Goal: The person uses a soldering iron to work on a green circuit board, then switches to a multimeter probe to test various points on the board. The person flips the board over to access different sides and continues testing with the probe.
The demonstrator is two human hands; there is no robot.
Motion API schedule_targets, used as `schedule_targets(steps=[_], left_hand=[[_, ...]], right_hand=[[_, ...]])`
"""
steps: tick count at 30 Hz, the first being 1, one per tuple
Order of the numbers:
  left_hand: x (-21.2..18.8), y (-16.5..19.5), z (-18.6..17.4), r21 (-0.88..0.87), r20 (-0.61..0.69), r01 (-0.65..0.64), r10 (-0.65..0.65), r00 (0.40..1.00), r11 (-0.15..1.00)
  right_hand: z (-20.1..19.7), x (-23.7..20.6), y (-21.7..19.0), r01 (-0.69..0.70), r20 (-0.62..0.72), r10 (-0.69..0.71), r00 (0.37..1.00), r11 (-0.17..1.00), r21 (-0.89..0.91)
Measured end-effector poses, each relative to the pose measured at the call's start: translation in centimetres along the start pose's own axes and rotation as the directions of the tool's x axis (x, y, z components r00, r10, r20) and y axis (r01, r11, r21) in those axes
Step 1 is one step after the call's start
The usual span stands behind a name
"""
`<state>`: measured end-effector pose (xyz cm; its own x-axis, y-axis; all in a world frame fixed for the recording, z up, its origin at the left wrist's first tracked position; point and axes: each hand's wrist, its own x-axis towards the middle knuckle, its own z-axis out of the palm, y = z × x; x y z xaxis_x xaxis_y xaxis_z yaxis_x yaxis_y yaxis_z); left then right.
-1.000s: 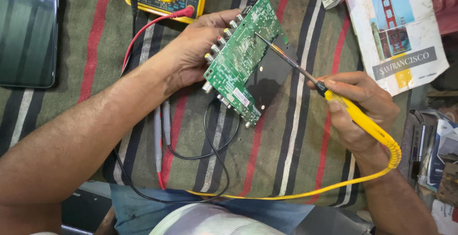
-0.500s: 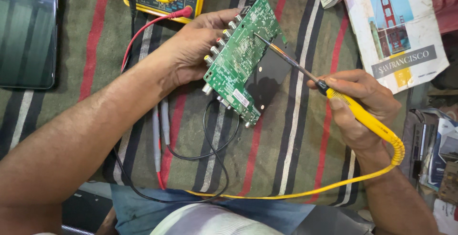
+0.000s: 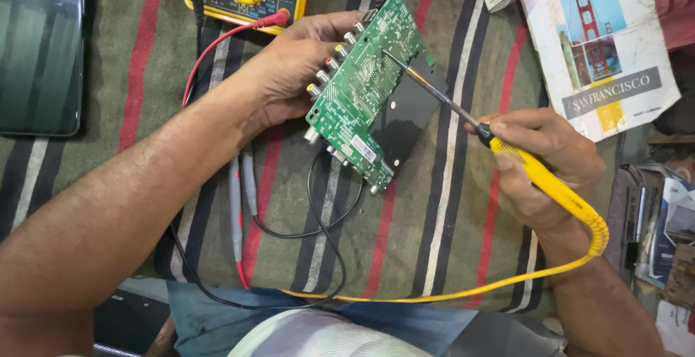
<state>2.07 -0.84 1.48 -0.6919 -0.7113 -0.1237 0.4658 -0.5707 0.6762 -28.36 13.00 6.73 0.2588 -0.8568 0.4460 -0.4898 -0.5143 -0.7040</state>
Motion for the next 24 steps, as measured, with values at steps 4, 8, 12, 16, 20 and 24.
schedule_targets(steps=[4,8,12,16,20,24], left_hand=[[0.0,0.1,0.0,0.006,-0.007,0.011,-0.011,1.0,1.0],[0.0,0.0,0.1,0.002,-0.047,0.011,-0.011,0.999,1.0],[0.0,0.0,0.2,-0.006,-0.01,-0.003,0.002,1.0,1.0],[-0.2,0.1,0.5,0.004,0.01,-0.006,0.006,1.0,1.0],[-0.3,0.3,0.7,0.024,-0.003,-0.008,0.008,1.0,1.0],[-0.3,0.2,0.7,0.019,-0.003,-0.009,0.009,1.0,1.0]], right_hand=[[0.0,0.1,-0.3,0.063,0.014,-0.062,0.998,0.995,-0.072],[0.3,0.2,-0.7,0.094,0.019,-0.092,0.996,0.99,-0.101],[0.3,0.5,-1.2,0.085,0.027,-0.083,0.996,0.991,-0.102],[0.1,0.5,-1.6,0.046,0.001,-0.047,0.999,0.992,-0.12],[0.2,0.6,-1.2,0.063,0.018,-0.061,0.998,0.991,-0.119],[0.2,0.3,-1.0,0.064,0.025,-0.061,0.998,0.993,-0.103]])
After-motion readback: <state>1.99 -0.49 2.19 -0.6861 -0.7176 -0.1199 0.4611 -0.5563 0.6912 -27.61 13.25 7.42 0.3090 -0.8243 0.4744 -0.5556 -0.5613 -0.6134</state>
